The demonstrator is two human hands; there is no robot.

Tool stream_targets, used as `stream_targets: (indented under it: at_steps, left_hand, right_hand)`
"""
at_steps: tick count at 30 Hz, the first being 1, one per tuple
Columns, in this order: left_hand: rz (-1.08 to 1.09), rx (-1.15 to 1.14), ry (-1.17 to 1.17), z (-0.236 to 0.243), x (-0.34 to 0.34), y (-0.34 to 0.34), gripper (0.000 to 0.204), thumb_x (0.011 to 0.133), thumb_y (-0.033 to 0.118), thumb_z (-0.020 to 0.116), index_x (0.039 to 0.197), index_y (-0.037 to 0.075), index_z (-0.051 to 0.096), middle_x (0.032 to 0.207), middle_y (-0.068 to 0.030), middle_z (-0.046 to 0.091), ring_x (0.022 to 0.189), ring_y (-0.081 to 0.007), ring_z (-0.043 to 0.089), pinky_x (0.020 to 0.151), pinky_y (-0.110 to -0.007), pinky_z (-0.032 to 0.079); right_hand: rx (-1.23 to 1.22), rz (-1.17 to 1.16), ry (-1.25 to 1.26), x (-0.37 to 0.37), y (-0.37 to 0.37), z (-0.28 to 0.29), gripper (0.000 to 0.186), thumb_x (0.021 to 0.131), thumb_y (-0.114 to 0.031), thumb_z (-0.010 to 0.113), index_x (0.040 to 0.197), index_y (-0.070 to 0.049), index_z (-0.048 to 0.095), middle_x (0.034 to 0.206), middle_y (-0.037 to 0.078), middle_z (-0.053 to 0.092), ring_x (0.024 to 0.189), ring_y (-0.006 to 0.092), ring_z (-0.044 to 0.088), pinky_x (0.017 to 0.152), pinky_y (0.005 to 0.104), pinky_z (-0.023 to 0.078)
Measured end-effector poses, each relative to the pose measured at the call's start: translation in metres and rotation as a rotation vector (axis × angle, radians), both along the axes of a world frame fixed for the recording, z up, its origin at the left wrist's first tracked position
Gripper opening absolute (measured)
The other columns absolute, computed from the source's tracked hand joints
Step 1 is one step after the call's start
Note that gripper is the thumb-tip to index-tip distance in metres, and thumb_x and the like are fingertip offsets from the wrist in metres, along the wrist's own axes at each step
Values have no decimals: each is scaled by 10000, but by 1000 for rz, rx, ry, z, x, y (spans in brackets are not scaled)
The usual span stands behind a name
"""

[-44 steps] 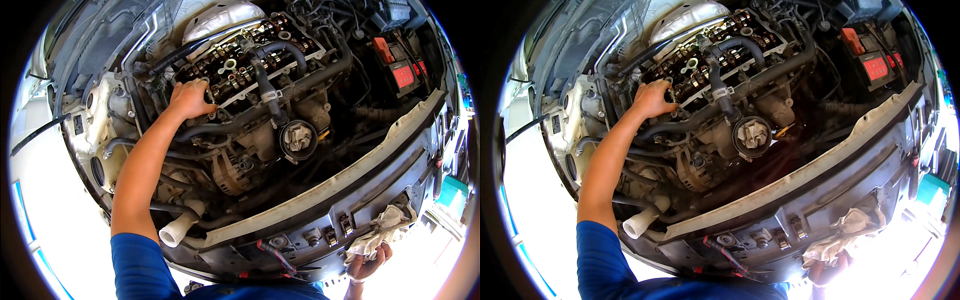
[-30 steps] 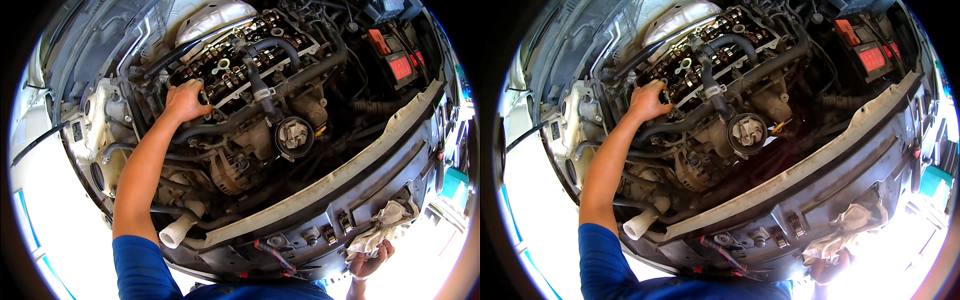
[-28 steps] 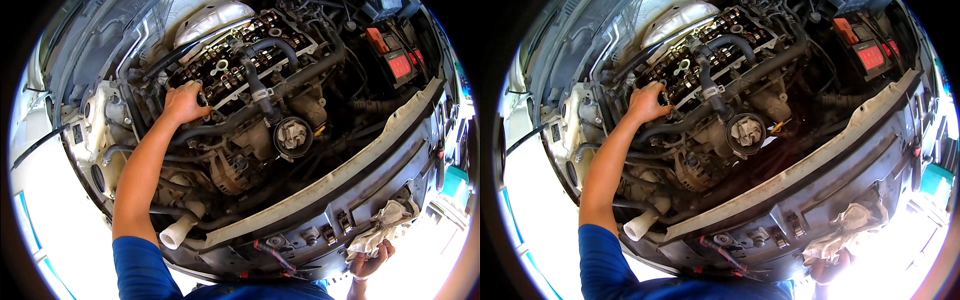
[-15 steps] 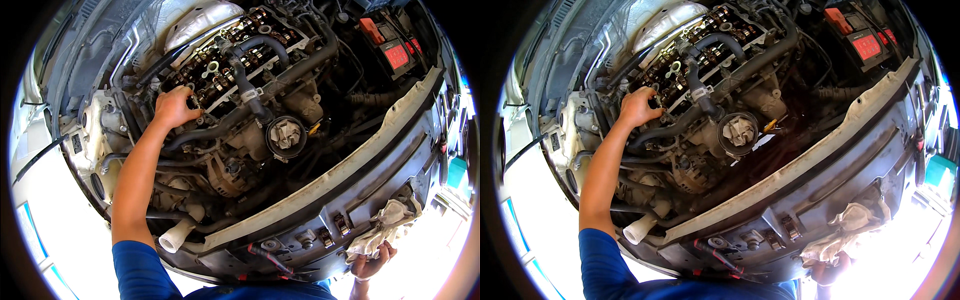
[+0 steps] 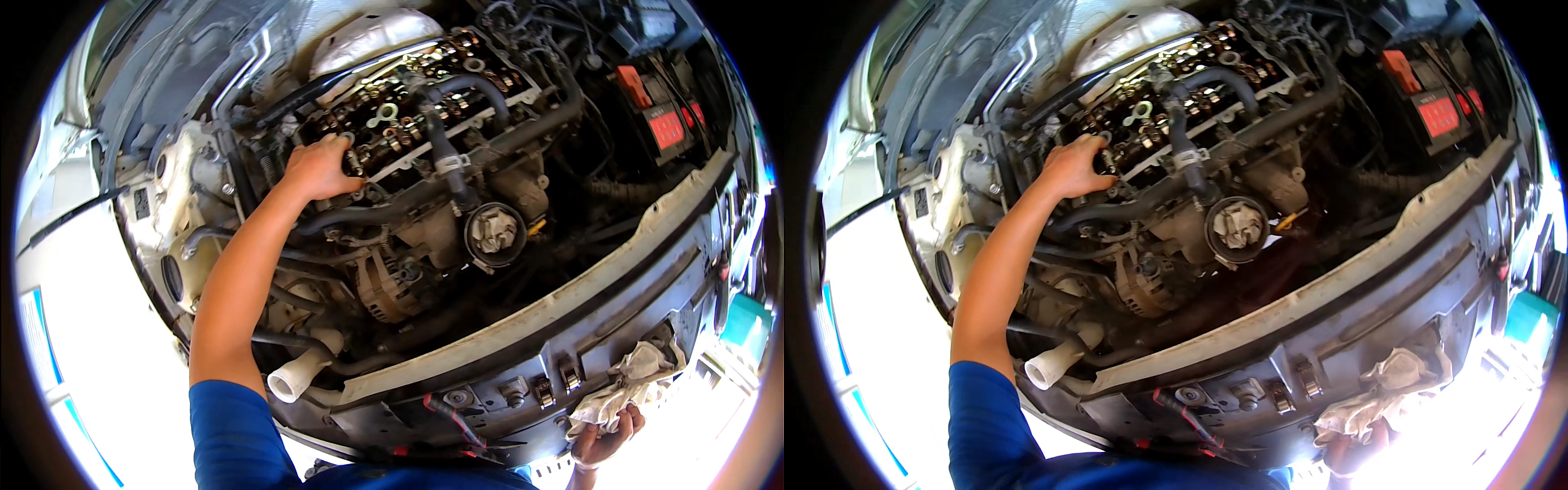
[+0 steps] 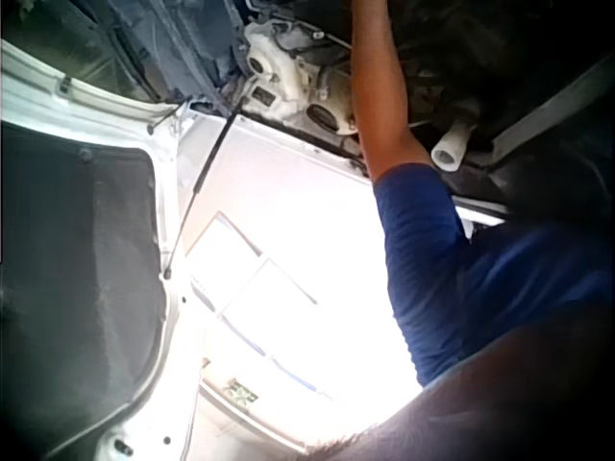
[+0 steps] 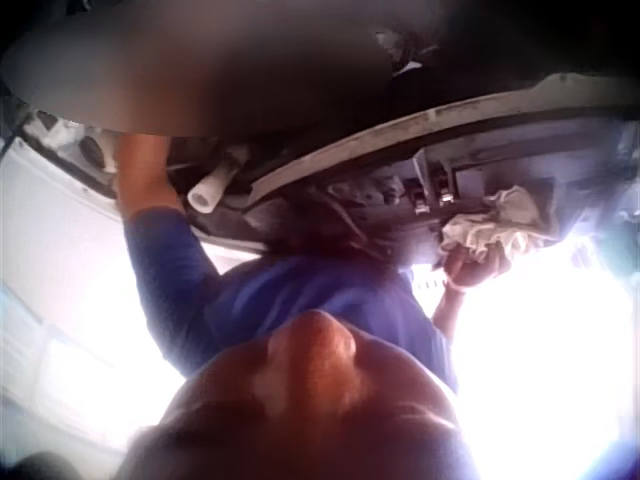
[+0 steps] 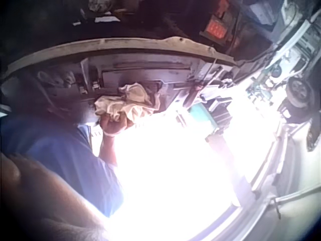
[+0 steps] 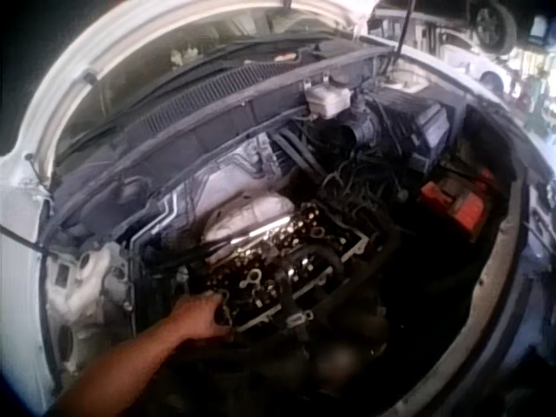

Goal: The person uses a screwdriver to manipulate small components within the cylinder head of an open car engine, wipes their hands with a cloth, and then handles small metal pieces over an engine block on the floor.

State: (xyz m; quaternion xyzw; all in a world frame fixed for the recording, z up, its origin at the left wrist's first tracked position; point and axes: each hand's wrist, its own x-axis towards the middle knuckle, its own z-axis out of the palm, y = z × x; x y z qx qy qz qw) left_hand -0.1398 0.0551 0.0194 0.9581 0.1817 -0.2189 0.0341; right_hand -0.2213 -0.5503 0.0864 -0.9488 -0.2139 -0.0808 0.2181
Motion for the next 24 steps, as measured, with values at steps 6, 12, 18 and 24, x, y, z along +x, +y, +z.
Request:
stream_targets:
  at_steps: [6,12,18,24]
  left_hand:
    - [-94,-23,-161,-4,12,-2,580,756,487,679,1175,90,617,1221,-116,593,1168,-289,545,964,-433,408]
    - [-52,-102,-174,-23,43,-7,445,780,438,664,1046,81,646,1011,-129,674,985,-304,631,854,-432,464]
    - [-128,-16,-220,-28,70,-6,341,912,372,501,1039,67,583,990,-170,675,968,-345,636,835,-465,474]
    - [-209,-27,-89,-30,81,-5,360,954,361,443,943,51,627,948,-184,674,958,-363,634,847,-481,483]
  right_hand:
    - [7,50,7,4,-10,-4,512,864,-283,547,1263,4,406,1246,256,394,1184,379,380,1022,525,269]
    - [76,7,32,6,-6,-2,510,859,-279,538,1254,16,405,1249,254,391,1188,379,378,1013,525,282]
    - [11,62,-60,5,-10,-7,517,868,-298,540,1260,10,403,1241,249,393,1182,372,378,1009,519,284]
    - [10,34,-45,4,-10,-9,524,870,-311,537,1266,6,403,1235,247,398,1175,372,381,999,516,290]
